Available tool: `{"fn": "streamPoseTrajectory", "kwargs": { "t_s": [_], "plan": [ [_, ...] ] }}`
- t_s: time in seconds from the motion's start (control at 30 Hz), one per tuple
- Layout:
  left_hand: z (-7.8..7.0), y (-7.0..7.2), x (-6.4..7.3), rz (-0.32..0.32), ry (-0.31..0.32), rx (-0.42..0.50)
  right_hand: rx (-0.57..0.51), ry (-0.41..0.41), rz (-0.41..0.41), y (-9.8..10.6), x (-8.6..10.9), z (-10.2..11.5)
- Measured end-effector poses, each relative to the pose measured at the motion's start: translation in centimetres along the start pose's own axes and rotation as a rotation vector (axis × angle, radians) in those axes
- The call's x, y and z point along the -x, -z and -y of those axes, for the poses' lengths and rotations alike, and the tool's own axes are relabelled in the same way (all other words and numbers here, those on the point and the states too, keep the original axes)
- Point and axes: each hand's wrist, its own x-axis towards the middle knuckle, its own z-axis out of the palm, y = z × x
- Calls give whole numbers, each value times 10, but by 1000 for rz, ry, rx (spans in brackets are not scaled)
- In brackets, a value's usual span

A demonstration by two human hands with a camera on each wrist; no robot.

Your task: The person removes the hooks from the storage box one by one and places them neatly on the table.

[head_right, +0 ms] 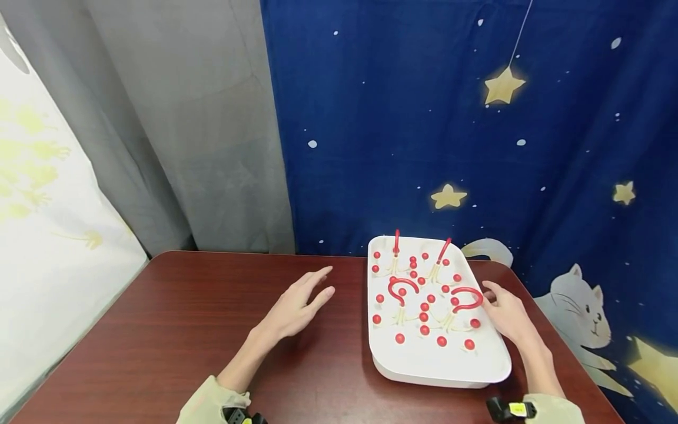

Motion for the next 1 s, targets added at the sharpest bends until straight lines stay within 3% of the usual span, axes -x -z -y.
{"fn": "streamPoseTrajectory", "kwargs": {
  "t_s": [0.33,0.57,1.0],
  "plan": [
    [-11,-20,-13,6,-38,113,-53,-28,6,-3,3,-9],
    [-20,-32,-23,-1,-91,195,-172,-39,26,-9,6,-9],
    [-33,-52,-43,-9,-195,223,-322,-44,39,-19,3,-3]
  ]
}}
